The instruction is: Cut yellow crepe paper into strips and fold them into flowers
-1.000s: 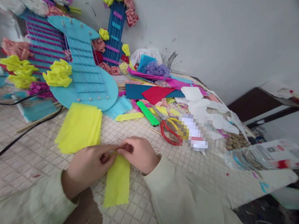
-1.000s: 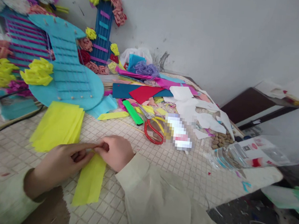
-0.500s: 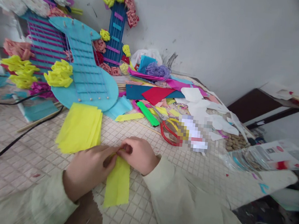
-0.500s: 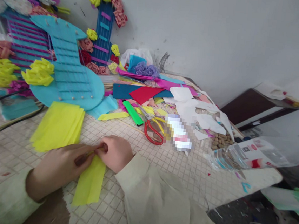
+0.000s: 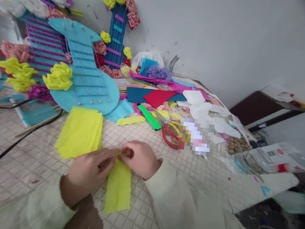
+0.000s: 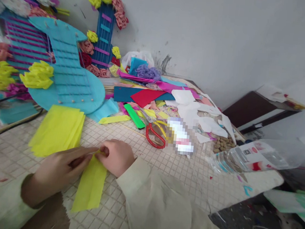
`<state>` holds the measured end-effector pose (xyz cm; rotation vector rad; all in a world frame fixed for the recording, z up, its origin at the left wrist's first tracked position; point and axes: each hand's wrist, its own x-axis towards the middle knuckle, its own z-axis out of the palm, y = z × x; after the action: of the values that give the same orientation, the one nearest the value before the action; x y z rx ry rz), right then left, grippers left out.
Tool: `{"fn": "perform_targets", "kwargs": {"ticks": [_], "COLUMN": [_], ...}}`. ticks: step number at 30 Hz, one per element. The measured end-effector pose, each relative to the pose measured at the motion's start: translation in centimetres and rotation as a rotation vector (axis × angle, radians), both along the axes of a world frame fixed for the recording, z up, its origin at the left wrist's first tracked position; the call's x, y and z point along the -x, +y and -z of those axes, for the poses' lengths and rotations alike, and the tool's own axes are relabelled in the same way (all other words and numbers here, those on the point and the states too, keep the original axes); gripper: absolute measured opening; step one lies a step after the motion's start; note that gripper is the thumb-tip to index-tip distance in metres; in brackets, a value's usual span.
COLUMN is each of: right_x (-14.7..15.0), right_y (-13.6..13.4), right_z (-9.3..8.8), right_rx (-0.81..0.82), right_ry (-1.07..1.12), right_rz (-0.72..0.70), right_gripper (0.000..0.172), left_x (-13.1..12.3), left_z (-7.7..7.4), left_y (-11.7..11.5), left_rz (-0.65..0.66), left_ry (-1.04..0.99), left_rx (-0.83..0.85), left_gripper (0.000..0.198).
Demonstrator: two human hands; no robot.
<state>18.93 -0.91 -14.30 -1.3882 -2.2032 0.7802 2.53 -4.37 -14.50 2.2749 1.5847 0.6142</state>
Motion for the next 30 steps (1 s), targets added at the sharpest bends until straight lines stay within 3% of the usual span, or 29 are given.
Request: {"fn": "perform_targets", "kwargs": {"ticks": [11,20,26,30], "right_x": [0.0,0.0,-0.1,-0.1], "right_y": [0.0,0.0,-0.1,-0.1], "right_z": [0.0,-0.2,-0.1,-0.2], "right_rx": [-0.004,0.015,0.008,0.01], "right_ry": [0.007,-0.008,0.002,-0.002], "right_rz": [-0.012,-0.008,-0.011,-0.009], "right_gripper": [0.006,0.01,0.01,0.009], "left_x": [0.3,1.0,1.5,1.4], "left_z": [-0.3,-1.0,-1.6,-1.3], "left_y": [-0.6,-1.2,-1.5,-1.4], "left_rz": [0.078,0.211,0.25,0.212], "left_ry": [0.045,0.317,0.334,0.272], "left_rx": [-0.077,-0.048,-0.028,-0.141], "left_gripper": [0.029,0.025,0.024,0.026]}}
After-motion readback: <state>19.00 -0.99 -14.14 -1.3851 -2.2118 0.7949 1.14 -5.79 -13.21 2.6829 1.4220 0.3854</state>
